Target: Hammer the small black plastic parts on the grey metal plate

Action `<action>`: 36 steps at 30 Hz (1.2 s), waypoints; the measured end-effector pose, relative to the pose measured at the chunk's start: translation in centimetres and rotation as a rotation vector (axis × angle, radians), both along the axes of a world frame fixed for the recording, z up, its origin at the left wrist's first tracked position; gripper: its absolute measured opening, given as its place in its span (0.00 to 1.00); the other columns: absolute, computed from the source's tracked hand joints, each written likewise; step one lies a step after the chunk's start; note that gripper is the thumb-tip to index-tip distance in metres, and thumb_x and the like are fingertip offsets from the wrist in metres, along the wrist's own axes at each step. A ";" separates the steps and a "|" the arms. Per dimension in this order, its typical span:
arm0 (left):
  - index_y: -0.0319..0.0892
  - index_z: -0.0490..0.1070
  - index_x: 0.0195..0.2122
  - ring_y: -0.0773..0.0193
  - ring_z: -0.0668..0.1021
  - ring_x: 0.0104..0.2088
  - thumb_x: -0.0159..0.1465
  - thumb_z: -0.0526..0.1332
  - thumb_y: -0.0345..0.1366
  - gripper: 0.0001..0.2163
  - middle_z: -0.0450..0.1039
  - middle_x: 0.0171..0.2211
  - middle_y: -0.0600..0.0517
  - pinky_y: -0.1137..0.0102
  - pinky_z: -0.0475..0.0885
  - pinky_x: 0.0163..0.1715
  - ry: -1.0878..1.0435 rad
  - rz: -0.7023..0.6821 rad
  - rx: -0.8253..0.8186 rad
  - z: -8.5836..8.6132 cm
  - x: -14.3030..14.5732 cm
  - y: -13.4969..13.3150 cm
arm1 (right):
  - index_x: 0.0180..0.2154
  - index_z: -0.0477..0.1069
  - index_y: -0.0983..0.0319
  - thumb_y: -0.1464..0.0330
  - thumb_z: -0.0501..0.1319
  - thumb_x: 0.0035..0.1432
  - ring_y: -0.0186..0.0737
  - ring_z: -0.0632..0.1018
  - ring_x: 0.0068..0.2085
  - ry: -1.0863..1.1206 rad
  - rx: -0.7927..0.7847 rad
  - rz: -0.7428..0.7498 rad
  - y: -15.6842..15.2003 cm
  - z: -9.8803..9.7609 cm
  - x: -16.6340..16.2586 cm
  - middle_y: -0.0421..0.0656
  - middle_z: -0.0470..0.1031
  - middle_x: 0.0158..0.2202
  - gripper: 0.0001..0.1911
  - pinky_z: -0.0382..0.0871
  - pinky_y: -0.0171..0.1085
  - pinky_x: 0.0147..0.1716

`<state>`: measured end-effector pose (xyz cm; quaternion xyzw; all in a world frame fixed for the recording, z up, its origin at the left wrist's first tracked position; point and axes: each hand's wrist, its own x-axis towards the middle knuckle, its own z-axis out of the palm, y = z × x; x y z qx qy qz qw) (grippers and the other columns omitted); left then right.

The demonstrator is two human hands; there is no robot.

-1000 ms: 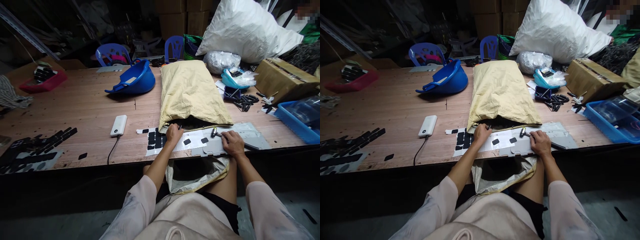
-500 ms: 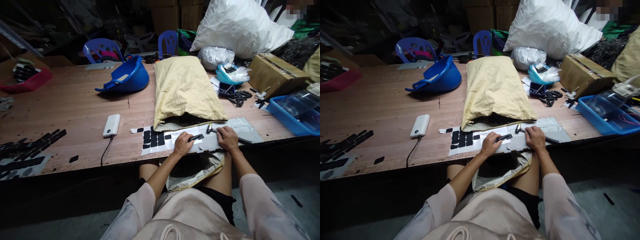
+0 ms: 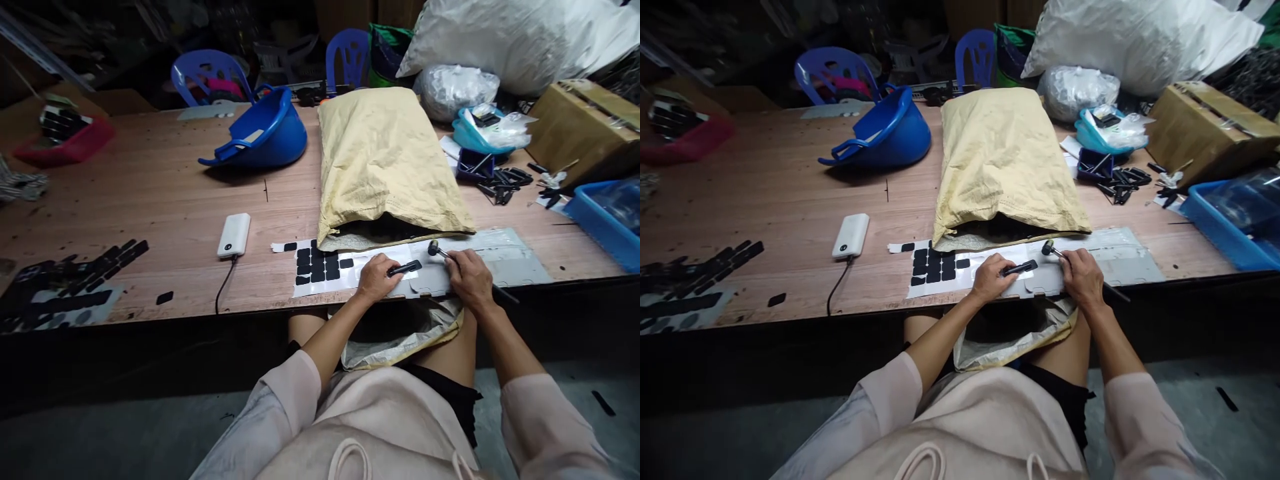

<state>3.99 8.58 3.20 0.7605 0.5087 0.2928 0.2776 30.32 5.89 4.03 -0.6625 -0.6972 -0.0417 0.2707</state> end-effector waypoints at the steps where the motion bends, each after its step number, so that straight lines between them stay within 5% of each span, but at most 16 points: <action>1: 0.47 0.82 0.42 0.60 0.78 0.42 0.61 0.71 0.33 0.09 0.76 0.38 0.52 0.68 0.74 0.46 -0.001 0.003 0.001 -0.1 0.0 0.0 | 0.46 0.78 0.57 0.59 0.55 0.70 0.46 0.74 0.43 0.053 0.014 0.007 -0.5 0.3 -0.7 0.47 0.76 0.41 0.16 0.68 0.43 0.41; 7: 0.47 0.83 0.43 0.60 0.78 0.42 0.61 0.71 0.34 0.09 0.76 0.39 0.52 0.67 0.75 0.47 -0.007 -0.006 -0.013 -0.3 0.0 0.1 | 0.48 0.76 0.56 0.59 0.54 0.72 0.44 0.79 0.42 0.259 0.034 0.100 -3.7 2.0 -4.5 0.45 0.78 0.39 0.14 0.73 0.43 0.44; 15: 0.49 0.84 0.43 0.60 0.77 0.42 0.62 0.72 0.37 0.09 0.75 0.38 0.51 0.67 0.75 0.47 0.014 -0.012 0.006 -0.7 0.2 0.2 | 0.52 0.75 0.57 0.61 0.53 0.73 0.43 0.80 0.42 0.250 0.067 0.125 -5.2 2.5 -7.0 0.45 0.78 0.40 0.15 0.74 0.41 0.44; 31: 0.49 0.84 0.42 0.58 0.76 0.45 0.63 0.71 0.37 0.07 0.76 0.38 0.51 0.65 0.74 0.48 0.034 -0.023 0.006 -0.4 0.4 0.2 | 0.51 0.77 0.56 0.61 0.53 0.73 0.40 0.79 0.37 0.064 -0.003 0.140 -5.4 2.4 -8.7 0.44 0.79 0.39 0.16 0.69 0.37 0.33; 36: 0.48 0.84 0.43 0.58 0.77 0.45 0.62 0.72 0.37 0.08 0.76 0.38 0.51 0.65 0.74 0.49 0.015 -0.023 -0.001 -0.5 0.5 0.2 | 0.52 0.77 0.56 0.59 0.53 0.73 0.41 0.79 0.41 0.027 0.031 0.066 -3.9 2.5 -6.7 0.45 0.79 0.41 0.17 0.68 0.37 0.36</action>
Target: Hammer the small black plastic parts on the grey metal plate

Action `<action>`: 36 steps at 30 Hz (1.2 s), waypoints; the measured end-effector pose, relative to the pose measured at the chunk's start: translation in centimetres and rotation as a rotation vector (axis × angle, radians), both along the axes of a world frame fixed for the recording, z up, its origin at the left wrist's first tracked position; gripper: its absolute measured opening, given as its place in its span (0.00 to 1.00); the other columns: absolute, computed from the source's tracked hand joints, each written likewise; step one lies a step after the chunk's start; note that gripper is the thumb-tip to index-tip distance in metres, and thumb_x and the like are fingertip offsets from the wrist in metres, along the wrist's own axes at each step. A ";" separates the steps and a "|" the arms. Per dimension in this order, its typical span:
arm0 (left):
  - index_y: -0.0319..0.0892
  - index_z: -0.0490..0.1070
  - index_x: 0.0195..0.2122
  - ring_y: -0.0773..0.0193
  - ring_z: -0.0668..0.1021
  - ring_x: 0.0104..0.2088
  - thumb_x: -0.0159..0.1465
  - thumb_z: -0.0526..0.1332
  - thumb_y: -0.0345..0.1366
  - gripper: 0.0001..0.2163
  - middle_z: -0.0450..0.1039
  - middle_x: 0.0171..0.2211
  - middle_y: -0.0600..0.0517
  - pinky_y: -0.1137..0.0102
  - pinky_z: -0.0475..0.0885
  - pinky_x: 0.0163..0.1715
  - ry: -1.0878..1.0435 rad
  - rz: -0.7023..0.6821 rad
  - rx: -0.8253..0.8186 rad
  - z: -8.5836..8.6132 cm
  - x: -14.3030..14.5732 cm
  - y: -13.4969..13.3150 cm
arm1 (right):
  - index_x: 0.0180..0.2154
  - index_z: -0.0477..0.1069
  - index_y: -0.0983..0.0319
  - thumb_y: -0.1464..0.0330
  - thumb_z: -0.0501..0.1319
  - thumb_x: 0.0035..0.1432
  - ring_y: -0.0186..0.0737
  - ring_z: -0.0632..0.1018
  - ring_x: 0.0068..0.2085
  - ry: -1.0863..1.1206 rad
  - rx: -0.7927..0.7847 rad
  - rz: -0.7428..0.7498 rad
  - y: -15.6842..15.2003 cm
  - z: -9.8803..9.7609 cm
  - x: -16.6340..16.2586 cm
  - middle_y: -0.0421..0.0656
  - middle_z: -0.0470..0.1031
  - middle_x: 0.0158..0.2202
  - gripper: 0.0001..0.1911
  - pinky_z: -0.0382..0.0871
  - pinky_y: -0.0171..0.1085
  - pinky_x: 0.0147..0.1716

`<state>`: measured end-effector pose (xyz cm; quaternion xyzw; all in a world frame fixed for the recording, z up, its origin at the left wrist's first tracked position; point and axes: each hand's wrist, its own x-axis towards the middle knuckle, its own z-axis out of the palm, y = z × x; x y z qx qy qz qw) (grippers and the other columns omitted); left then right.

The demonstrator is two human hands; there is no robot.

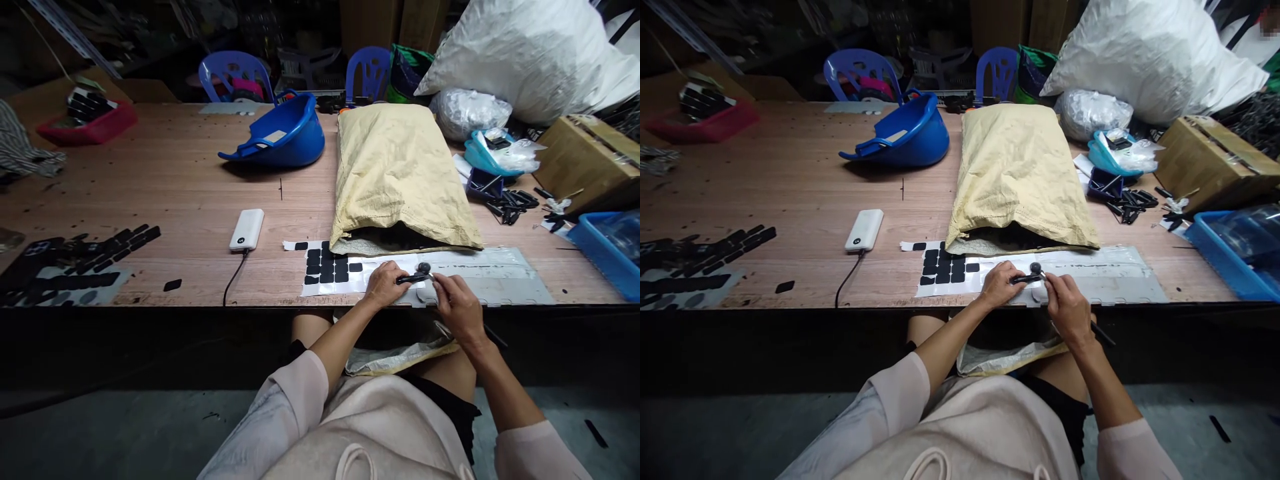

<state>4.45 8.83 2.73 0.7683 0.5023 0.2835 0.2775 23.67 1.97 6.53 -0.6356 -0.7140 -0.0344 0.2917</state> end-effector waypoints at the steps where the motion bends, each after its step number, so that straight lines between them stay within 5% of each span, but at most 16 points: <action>1: 0.48 0.84 0.43 0.58 0.77 0.45 0.62 0.72 0.36 0.08 0.77 0.38 0.51 0.65 0.74 0.49 -0.002 0.000 0.000 0.0 0.0 0.0 | 0.52 0.77 0.56 0.59 0.53 0.73 0.41 0.78 0.41 -0.021 0.009 -0.020 0.6 0.1 1.0 0.45 0.79 0.42 0.17 0.68 0.38 0.36; 9: 0.46 0.84 0.43 0.57 0.77 0.45 0.61 0.71 0.34 0.09 0.77 0.38 0.49 0.65 0.75 0.50 0.007 0.001 0.002 0.2 0.1 0.1 | 0.44 0.78 0.59 0.62 0.53 0.69 0.45 0.72 0.39 -0.249 -0.069 0.057 5.8 -2.2 9.4 0.48 0.76 0.39 0.15 0.63 0.41 0.38; 24: 0.44 0.83 0.39 0.56 0.77 0.43 0.57 0.72 0.33 0.08 0.76 0.35 0.50 0.63 0.74 0.47 -0.011 -0.029 0.023 0.6 -0.4 -0.2 | 0.45 0.79 0.60 0.62 0.56 0.67 0.47 0.70 0.41 -0.218 -0.036 -0.034 5.8 -3.3 9.1 0.49 0.75 0.39 0.15 0.63 0.43 0.43; 32: 0.46 0.81 0.46 0.60 0.80 0.40 0.65 0.66 0.37 0.09 0.79 0.41 0.48 0.67 0.76 0.44 -0.145 -0.325 -0.064 -0.4 -3.6 -8.3 | 0.44 0.78 0.59 0.62 0.56 0.66 0.47 0.70 0.41 -0.203 -0.024 -0.034 5.9 -3.5 9.0 0.48 0.75 0.39 0.14 0.62 0.43 0.42; 36: 0.46 0.82 0.46 0.59 0.81 0.41 0.64 0.66 0.36 0.10 0.80 0.44 0.48 0.67 0.76 0.44 0.067 -0.227 -0.260 -2.8 -4.7 -11.1 | 0.43 0.79 0.59 0.62 0.56 0.66 0.47 0.70 0.41 -0.198 -0.017 -0.040 5.9 -3.6 9.0 0.49 0.75 0.39 0.14 0.62 0.44 0.42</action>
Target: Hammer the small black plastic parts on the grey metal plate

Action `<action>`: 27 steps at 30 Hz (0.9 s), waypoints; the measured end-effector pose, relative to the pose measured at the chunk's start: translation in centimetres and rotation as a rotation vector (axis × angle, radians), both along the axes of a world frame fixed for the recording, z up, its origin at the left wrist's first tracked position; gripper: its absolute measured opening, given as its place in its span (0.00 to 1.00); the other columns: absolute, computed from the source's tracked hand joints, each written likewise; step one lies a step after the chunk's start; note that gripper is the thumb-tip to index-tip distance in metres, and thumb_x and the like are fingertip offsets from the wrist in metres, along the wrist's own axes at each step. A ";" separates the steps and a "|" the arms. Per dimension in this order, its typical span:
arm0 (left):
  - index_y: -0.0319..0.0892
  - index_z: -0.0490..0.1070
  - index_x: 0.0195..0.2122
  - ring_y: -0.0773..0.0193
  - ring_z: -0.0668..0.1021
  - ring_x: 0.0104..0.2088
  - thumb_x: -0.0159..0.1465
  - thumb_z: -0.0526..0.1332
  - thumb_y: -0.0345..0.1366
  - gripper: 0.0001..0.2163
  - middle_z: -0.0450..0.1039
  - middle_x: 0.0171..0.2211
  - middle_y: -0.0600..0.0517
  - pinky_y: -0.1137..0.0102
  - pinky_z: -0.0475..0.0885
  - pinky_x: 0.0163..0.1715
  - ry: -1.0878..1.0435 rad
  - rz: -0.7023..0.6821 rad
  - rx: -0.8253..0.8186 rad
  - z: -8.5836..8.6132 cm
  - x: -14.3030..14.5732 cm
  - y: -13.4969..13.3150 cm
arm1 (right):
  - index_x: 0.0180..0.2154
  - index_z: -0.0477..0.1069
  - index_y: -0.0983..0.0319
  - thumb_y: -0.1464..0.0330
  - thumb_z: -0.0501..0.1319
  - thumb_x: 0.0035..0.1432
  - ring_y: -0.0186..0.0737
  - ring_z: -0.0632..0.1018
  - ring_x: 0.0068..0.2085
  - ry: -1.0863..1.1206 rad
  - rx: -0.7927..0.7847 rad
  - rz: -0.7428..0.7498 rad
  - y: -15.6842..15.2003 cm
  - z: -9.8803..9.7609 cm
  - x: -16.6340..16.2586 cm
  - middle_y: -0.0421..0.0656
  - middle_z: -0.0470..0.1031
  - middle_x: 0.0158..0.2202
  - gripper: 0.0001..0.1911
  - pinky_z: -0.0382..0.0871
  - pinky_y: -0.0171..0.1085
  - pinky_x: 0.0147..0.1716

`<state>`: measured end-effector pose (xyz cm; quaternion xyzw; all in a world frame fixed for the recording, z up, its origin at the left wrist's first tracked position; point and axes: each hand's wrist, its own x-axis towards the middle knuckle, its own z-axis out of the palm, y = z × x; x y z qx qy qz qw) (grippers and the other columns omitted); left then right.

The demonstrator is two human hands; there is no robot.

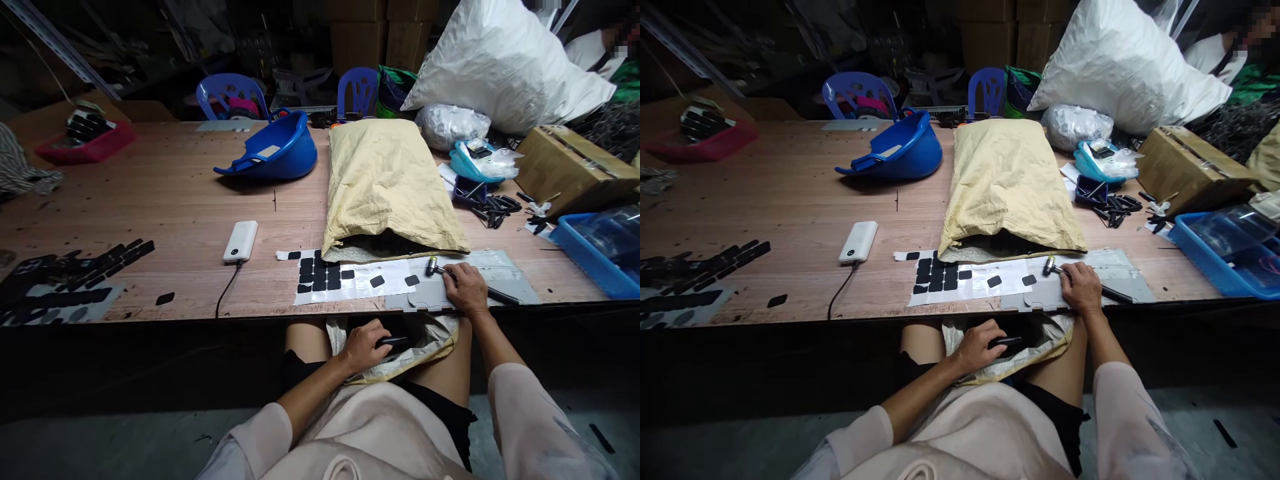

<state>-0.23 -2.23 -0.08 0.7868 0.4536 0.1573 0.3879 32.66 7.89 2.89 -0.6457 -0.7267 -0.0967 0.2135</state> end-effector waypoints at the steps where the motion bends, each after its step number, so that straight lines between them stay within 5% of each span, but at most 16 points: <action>1: 0.46 0.82 0.46 0.58 0.82 0.42 0.63 0.66 0.35 0.10 0.80 0.44 0.49 0.67 0.76 0.45 0.081 0.022 -0.053 -0.6 -0.1 -0.2 | 0.43 0.79 0.59 0.63 0.56 0.65 0.47 0.70 0.41 0.004 0.002 0.000 0.0 0.0 0.0 0.49 0.75 0.39 0.14 0.62 0.44 0.42; 7: 0.46 0.82 0.46 0.52 0.82 0.47 0.61 0.69 0.38 0.12 0.81 0.47 0.47 0.64 0.76 0.46 0.349 -0.077 -0.229 -1.6 -0.1 -0.1 | 0.43 0.79 0.59 0.63 0.57 0.64 0.48 0.70 0.41 0.018 0.009 -0.006 0.1 -0.2 0.0 0.49 0.75 0.39 0.13 0.63 0.45 0.42; 13: 0.45 0.83 0.42 0.62 0.81 0.34 0.63 0.67 0.37 0.08 0.82 0.34 0.52 0.70 0.73 0.37 -0.040 -0.039 -0.084 3.0 1.5 3.3 | 0.43 0.78 0.59 0.63 0.56 0.65 0.48 0.70 0.42 -0.003 0.010 -0.006 0.0 -0.2 -0.1 0.49 0.74 0.39 0.14 0.63 0.45 0.43; 17: 0.43 0.82 0.39 0.63 0.80 0.35 0.67 0.63 0.36 0.08 0.82 0.36 0.51 0.70 0.73 0.39 -0.172 0.245 0.116 6.1 2.4 10.4 | 0.44 0.79 0.59 0.64 0.58 0.63 0.48 0.70 0.42 0.002 0.013 0.004 -0.1 -0.2 0.0 0.49 0.74 0.39 0.13 0.63 0.45 0.42; 21: 0.41 0.80 0.46 0.58 0.80 0.39 0.69 0.61 0.38 0.10 0.80 0.39 0.46 0.67 0.73 0.39 0.035 0.647 0.228 7.7 2.6 17.3 | 0.44 0.79 0.58 0.64 0.58 0.63 0.47 0.70 0.41 0.009 0.021 0.013 0.0 -0.3 0.1 0.48 0.74 0.39 0.12 0.63 0.44 0.42; 27: 0.42 0.80 0.45 0.47 0.81 0.51 0.68 0.61 0.37 0.10 0.80 0.49 0.38 0.61 0.73 0.46 0.286 0.762 0.108 7.8 2.6 21.2 | 0.43 0.79 0.59 0.64 0.58 0.65 0.46 0.70 0.40 0.010 0.034 0.027 -0.1 -0.2 0.0 0.48 0.75 0.38 0.12 0.63 0.42 0.41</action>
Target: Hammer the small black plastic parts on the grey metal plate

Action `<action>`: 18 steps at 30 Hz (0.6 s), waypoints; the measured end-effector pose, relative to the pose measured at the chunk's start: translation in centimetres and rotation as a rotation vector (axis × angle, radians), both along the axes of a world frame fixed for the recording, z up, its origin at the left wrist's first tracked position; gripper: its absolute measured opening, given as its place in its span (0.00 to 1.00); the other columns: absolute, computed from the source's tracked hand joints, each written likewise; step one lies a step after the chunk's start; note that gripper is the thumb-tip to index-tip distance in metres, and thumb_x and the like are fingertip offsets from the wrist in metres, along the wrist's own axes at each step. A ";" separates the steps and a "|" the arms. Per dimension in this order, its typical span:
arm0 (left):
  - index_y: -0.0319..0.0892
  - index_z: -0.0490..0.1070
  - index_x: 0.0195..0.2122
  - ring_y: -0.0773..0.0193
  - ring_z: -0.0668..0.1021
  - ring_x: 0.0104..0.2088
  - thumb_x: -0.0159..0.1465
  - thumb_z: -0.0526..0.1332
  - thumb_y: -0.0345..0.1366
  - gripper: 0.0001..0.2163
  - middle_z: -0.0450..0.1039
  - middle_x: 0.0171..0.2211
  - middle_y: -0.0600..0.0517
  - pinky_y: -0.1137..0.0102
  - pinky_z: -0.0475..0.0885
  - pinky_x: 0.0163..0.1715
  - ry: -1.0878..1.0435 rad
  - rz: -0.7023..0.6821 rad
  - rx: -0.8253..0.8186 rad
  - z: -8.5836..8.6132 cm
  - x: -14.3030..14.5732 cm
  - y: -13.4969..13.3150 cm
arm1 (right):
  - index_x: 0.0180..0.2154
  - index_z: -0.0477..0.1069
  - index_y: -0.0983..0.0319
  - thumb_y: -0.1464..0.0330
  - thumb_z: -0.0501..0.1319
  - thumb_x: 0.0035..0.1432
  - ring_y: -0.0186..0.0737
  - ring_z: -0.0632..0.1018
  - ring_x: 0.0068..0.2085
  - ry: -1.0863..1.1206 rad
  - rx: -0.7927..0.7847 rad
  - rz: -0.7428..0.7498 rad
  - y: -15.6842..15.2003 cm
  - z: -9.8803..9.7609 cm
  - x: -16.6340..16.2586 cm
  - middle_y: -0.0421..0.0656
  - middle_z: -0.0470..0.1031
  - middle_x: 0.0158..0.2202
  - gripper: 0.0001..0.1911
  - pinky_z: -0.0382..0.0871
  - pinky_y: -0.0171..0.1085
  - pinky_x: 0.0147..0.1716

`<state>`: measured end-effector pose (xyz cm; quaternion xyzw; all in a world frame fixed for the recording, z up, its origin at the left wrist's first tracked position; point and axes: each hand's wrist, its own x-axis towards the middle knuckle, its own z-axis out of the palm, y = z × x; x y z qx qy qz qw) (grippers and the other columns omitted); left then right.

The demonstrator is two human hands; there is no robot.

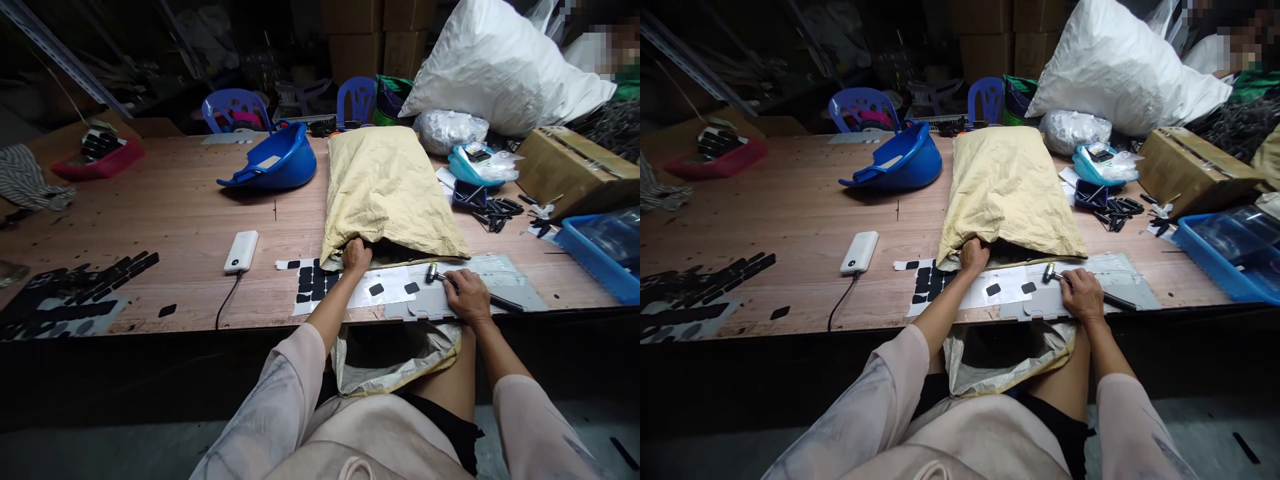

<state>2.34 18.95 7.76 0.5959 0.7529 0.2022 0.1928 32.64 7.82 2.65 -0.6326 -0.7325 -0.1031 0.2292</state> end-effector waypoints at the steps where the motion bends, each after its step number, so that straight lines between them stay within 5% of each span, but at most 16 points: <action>1: 0.41 0.80 0.46 0.46 0.81 0.52 0.69 0.60 0.38 0.11 0.80 0.49 0.38 0.60 0.73 0.47 0.011 -0.001 -0.014 -0.1 -0.1 0.0 | 0.43 0.79 0.59 0.64 0.58 0.65 0.46 0.70 0.40 0.000 -0.001 0.000 0.0 0.0 0.0 0.47 0.75 0.38 0.12 0.63 0.42 0.41; 13: 0.42 0.81 0.43 0.45 0.81 0.51 0.66 0.64 0.40 0.10 0.79 0.49 0.38 0.60 0.72 0.47 0.031 -0.037 -0.056 0.3 -1.0 -0.1 | 0.43 0.79 0.60 0.63 0.57 0.66 0.46 0.71 0.40 -0.028 -0.010 -0.015 0.1 0.2 0.0 0.48 0.76 0.39 0.13 0.63 0.43 0.41; 18: 0.45 0.80 0.42 0.56 0.80 0.43 0.65 0.65 0.39 0.08 0.78 0.45 0.47 0.67 0.72 0.38 -0.058 -0.071 0.098 -0.8 -1.0 -5.2 | 0.43 0.79 0.59 0.63 0.58 0.65 0.46 0.71 0.40 -0.029 0.017 -0.014 0.1 -0.1 0.0 0.47 0.76 0.38 0.12 0.63 0.42 0.41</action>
